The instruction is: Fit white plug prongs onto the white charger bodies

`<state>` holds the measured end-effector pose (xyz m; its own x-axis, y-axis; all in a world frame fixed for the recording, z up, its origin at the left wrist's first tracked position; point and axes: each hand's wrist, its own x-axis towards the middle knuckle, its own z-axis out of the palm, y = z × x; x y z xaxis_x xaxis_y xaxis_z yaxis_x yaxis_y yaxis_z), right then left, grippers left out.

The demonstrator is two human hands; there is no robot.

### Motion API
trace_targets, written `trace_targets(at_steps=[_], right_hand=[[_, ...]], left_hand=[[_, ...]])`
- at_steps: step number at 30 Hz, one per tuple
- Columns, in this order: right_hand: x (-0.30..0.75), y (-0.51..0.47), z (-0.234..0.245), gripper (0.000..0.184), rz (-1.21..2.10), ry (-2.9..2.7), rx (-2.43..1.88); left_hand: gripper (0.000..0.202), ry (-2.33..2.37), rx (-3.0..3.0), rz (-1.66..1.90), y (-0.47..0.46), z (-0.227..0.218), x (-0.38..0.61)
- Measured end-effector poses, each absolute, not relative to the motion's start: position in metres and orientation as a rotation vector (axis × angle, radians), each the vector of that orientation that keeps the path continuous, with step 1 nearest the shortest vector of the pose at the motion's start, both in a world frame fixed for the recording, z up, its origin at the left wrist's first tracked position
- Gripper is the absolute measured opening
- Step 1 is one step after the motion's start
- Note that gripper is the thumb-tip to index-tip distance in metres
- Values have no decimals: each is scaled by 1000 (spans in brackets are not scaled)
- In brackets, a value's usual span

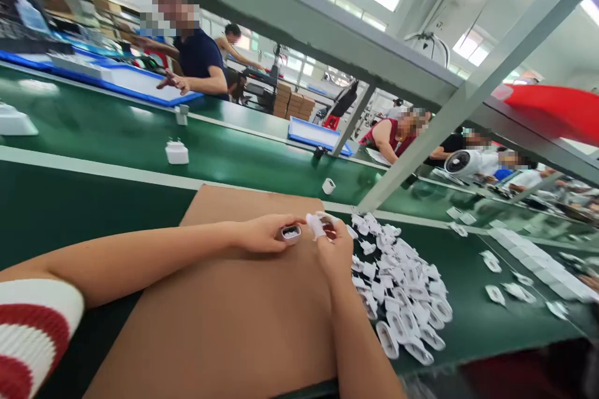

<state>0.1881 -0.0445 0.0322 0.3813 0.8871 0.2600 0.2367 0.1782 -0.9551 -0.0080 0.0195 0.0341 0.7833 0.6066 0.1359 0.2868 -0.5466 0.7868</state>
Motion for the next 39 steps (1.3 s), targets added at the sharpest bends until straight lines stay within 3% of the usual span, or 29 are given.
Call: trace_targets(at_steps=[3, 8, 10, 15, 19, 25, 39], right_hand=[[188, -41, 33, 34, 806, -1109, -1254], [194, -28, 28, 34, 1076, -1049, -1159], [195, -29, 28, 33, 1085, -1055, -1177], [192, -41, 32, 22, 746, -1340, -1317], [192, -50, 35, 31, 420, -1716, -1398], [188, -52, 39, 40, 290, -1945, -1438], [175, -51, 41, 23, -17, -2019, -1656]], left_hand=[[69, 669, 2106, 540, 20, 21, -7], [49, 691, 2070, 504, 36, 10, 2], [50, 676, 2052, 487, 37, 11, 3], [51, 711, 2071, 480, 36, 10, 2], [41, 672, 2066, 484, 38, 8, 1], [37, 650, 2074, 534, 38, 8, 1], [43, 749, 2059, 534, 38, 8, 4]])
